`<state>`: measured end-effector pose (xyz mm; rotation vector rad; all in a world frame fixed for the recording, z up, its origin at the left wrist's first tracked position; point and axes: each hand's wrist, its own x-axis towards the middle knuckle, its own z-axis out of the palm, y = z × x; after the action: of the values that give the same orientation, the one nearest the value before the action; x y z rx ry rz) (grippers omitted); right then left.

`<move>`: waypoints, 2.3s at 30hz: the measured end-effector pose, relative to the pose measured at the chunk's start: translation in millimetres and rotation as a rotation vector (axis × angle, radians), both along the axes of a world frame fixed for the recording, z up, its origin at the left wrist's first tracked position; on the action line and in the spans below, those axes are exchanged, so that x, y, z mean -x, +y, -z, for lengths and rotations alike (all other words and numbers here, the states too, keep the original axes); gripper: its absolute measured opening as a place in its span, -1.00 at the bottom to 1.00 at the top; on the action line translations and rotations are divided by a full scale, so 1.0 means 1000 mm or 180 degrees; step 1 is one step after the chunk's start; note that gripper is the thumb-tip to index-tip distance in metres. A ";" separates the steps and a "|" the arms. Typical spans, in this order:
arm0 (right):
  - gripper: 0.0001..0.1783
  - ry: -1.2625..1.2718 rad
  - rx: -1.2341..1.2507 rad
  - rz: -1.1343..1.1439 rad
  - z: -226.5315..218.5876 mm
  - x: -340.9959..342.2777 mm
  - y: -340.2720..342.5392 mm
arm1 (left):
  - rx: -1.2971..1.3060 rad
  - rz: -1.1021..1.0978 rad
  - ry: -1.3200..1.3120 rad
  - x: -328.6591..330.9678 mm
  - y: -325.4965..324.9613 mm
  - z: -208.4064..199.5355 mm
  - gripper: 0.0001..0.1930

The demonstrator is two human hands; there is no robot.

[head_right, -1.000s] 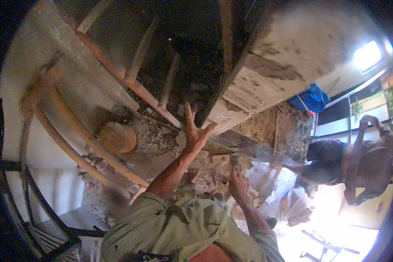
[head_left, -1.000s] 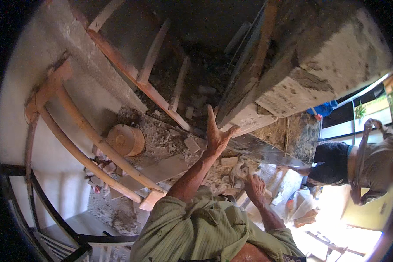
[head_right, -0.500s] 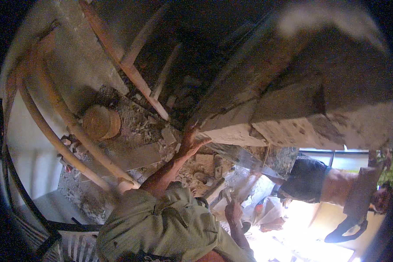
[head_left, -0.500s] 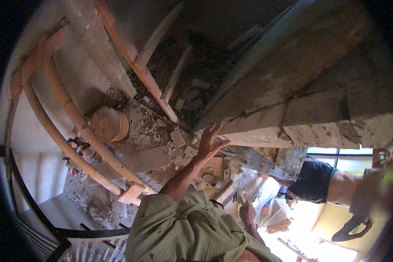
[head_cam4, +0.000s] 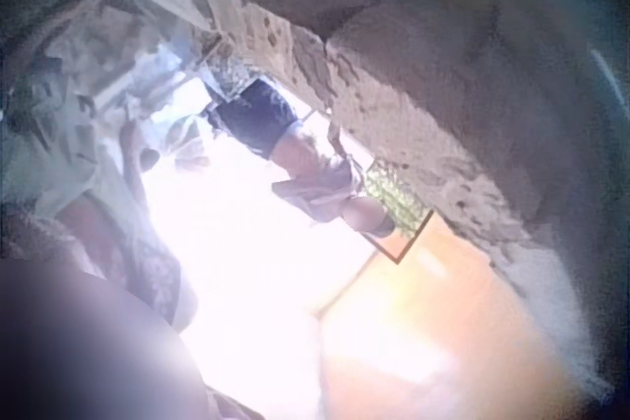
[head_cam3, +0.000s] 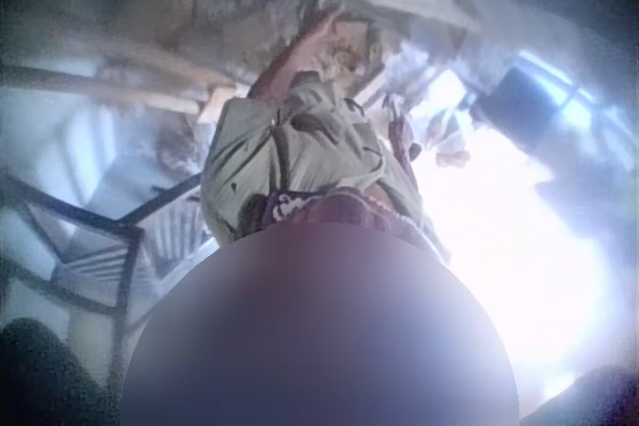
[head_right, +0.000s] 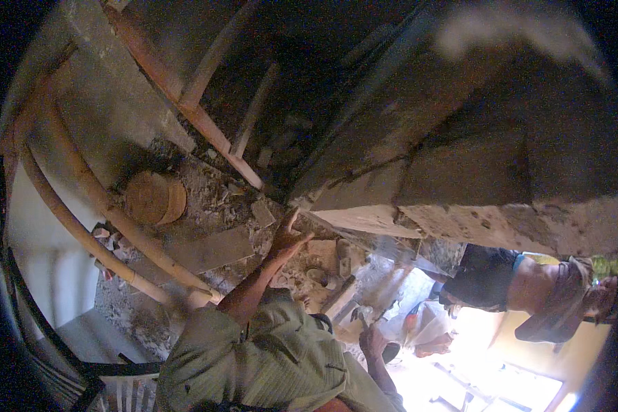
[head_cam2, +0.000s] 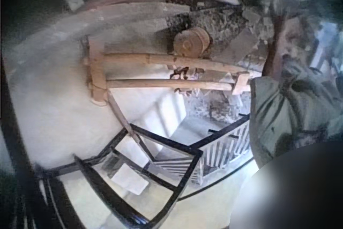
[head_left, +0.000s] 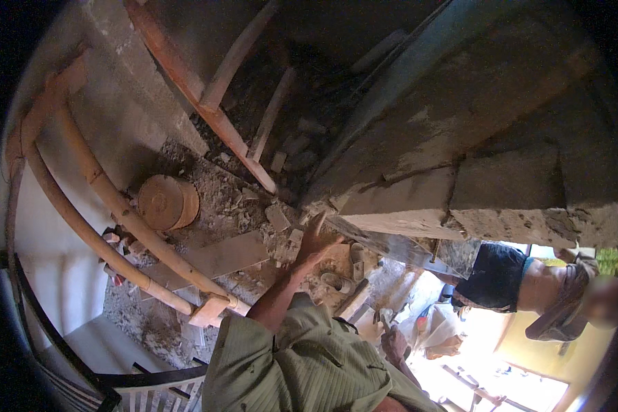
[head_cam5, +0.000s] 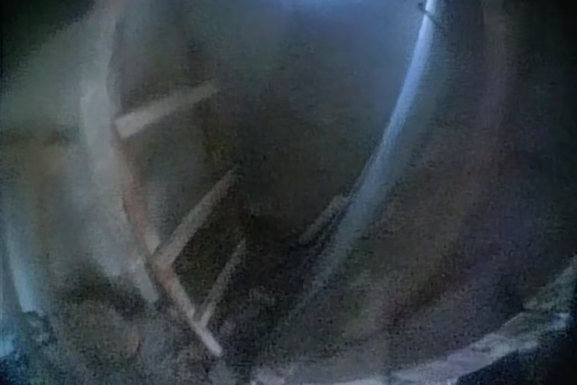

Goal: The person positions a concrete block against a tiled structure and uses a hammer to break off pieces, then applies mortar to the side of the block with a trowel.

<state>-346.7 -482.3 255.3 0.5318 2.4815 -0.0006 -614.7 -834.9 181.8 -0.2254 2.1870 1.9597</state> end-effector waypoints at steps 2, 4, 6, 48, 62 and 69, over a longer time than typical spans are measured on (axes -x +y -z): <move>-0.74 0.0153 0.0053 0.0147 -0.002 0.000 -0.006 | -0.0251 -0.0091 -0.0268 0.001 -0.004 0.001 -0.05; -0.71 0.0095 0.0130 0.0276 -0.008 0.002 -0.013 | -0.0966 -0.0437 -0.0820 0.004 -0.011 -0.018 -0.10; -0.67 0.0062 0.0222 0.0390 -0.005 0.001 -0.018 | -0.0682 -0.0344 -0.0654 0.005 -0.017 -0.023 -0.10; -0.70 -0.0363 0.0737 0.4745 0.134 -0.457 0.176 | 0.0667 0.1625 -0.1484 -0.227 0.263 0.005 -0.30; -0.57 -0.0478 0.1480 0.3786 0.143 -0.384 0.165 | 0.1260 0.1549 -0.1723 -0.218 0.176 0.001 -0.23; -0.59 -0.0824 0.1484 0.3076 0.200 -0.335 0.233 | 0.1742 0.0095 -0.2144 -0.302 0.112 0.005 -0.30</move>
<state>-11.3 -249.7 55.4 1.3413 1.6768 -0.8019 -312.9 -723.1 177.1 -0.7899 2.1430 0.9952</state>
